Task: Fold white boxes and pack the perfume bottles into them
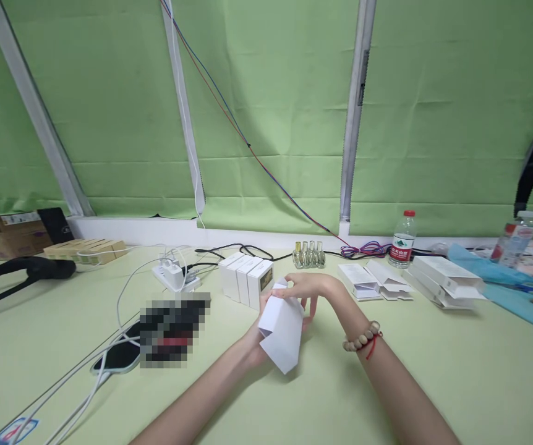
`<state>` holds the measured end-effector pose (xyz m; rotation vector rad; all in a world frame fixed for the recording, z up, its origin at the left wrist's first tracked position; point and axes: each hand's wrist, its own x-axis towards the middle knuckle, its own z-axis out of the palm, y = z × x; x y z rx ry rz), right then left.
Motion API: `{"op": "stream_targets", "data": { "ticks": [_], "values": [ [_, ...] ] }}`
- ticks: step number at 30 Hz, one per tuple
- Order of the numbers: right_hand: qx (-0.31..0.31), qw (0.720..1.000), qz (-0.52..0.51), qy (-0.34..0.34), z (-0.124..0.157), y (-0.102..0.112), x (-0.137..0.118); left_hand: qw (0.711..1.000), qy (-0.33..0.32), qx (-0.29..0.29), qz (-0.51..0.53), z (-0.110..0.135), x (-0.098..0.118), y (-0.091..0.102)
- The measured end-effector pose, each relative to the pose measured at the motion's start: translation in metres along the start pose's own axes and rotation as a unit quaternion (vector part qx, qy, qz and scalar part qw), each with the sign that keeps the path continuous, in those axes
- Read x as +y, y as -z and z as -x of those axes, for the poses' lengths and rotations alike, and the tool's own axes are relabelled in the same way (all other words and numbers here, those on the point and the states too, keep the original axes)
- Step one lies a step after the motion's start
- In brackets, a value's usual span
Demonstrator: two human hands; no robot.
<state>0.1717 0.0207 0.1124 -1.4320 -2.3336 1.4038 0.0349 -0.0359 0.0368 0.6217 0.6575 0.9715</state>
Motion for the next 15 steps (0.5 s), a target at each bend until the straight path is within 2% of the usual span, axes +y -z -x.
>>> {"op": "stream_targets", "data": {
  "ticks": [2,6,9,12,15],
  "values": [
    [-0.015,1.000,0.002,0.003,0.0009,0.0009,-0.0007,1.000,0.006,-0.012,-0.008,-0.0016,-0.0012,0.0004],
    [-0.037,0.999,-0.019,0.021,0.0045,0.0050,-0.0006,0.999,-0.022,-0.003,-0.041,-0.0018,0.0001,0.0015],
    [-0.033,0.999,-0.013,-0.019,0.0084,0.0072,-0.0003,0.996,-0.052,0.009,-0.074,0.0000,0.0022,0.0020],
    [-0.049,0.998,-0.006,-0.032,0.0087,0.0061,-0.0009,0.986,-0.110,0.049,-0.113,0.0003,0.0028,0.0029],
    [-0.102,0.994,-0.008,0.023,0.0027,0.0020,-0.0015,0.968,-0.189,0.054,-0.156,-0.0033,0.0007,0.0070]
  ]
}}
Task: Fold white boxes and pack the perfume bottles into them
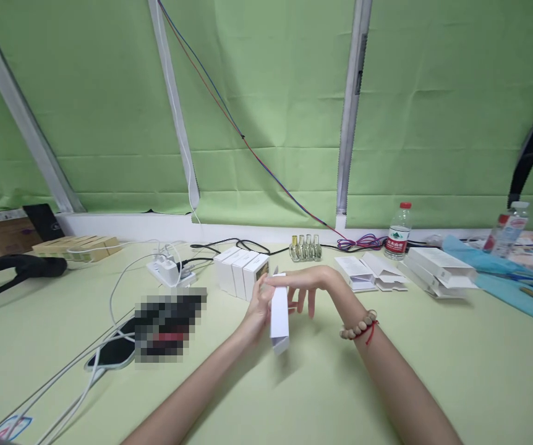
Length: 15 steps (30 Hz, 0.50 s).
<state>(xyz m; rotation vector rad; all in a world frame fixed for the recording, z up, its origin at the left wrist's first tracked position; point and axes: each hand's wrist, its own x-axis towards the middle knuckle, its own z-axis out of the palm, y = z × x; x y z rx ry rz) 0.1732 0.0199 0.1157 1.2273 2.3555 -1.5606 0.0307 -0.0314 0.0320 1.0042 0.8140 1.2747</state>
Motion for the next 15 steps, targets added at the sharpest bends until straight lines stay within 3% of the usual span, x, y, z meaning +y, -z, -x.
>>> {"op": "stream_targets", "data": {
  "ticks": [3,7,15],
  "values": [
    [-0.005,0.999,0.011,0.036,-0.008,-0.003,0.000,0.999,-0.043,-0.013,-0.028,-0.006,-0.008,0.006],
    [0.026,0.996,0.002,0.079,-0.010,-0.004,-0.001,0.994,-0.102,0.012,-0.038,-0.013,-0.015,0.009],
    [0.061,0.988,-0.008,0.140,0.003,0.002,-0.003,0.994,-0.105,0.026,-0.023,-0.005,-0.003,-0.001]
  ]
}}
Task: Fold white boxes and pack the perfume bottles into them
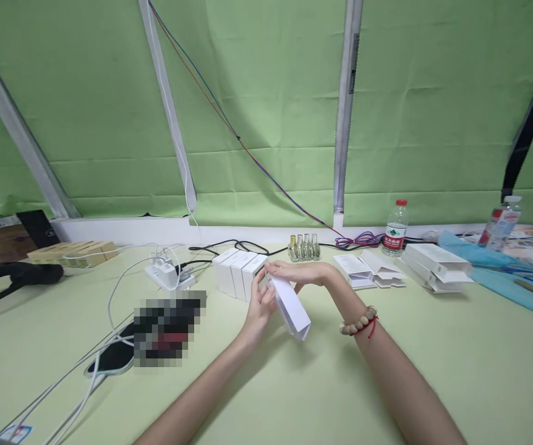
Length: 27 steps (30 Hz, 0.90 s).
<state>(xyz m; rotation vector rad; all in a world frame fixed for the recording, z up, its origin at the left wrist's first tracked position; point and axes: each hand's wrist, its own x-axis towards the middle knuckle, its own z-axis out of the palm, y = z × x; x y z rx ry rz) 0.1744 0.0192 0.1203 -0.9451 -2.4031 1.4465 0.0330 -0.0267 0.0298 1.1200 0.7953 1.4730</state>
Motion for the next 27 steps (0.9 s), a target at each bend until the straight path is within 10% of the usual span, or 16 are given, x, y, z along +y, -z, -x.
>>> {"op": "stream_targets", "data": {
  "ticks": [16,27],
  "values": [
    [0.105,0.981,0.040,0.159,0.000,0.009,0.003,0.976,0.164,-0.080,0.116,0.004,0.007,0.000],
    [0.107,0.986,0.061,0.111,-0.001,0.017,0.010,0.963,0.194,-0.106,0.156,0.001,-0.003,-0.001]
  ]
}}
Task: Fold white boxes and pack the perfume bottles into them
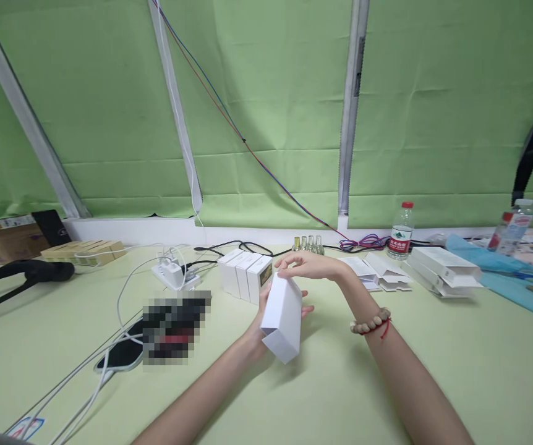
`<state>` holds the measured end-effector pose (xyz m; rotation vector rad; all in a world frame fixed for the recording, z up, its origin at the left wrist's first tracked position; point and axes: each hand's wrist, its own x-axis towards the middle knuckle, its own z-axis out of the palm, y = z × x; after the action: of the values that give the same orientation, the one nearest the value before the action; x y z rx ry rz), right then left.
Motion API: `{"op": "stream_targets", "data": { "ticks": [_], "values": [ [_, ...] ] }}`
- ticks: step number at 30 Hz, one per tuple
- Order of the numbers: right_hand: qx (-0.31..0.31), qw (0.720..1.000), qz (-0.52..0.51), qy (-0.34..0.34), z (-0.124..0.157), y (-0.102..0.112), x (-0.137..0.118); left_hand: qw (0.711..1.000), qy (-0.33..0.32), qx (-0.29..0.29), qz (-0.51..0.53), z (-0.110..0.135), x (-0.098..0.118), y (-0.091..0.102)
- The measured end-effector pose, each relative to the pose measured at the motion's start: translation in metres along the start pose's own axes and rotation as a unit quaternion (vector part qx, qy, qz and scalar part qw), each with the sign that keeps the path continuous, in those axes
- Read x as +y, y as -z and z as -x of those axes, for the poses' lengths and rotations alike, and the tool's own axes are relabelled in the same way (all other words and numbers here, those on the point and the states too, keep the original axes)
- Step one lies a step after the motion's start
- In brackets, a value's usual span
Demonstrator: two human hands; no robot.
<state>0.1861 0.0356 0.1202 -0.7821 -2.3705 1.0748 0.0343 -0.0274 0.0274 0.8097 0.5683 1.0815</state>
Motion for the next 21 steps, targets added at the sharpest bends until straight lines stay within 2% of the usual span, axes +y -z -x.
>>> {"op": "stream_targets", "data": {
  "ticks": [6,14,18,21],
  "values": [
    [-0.011,1.000,-0.005,0.003,0.0020,0.0005,-0.0019,0.999,0.008,0.033,0.001,0.0039,0.0025,-0.0061],
    [-0.024,0.999,-0.017,0.021,0.0043,0.0016,-0.0018,0.998,-0.039,0.019,-0.054,0.0060,0.0022,-0.0062],
    [-0.042,0.998,-0.018,0.046,0.0061,0.0005,-0.0044,0.992,-0.092,0.023,-0.088,0.0062,0.0001,-0.0059],
    [-0.025,0.999,-0.025,0.007,0.0059,-0.0031,-0.0062,0.981,-0.140,0.052,-0.121,0.0061,-0.0002,-0.0042]
  ]
}}
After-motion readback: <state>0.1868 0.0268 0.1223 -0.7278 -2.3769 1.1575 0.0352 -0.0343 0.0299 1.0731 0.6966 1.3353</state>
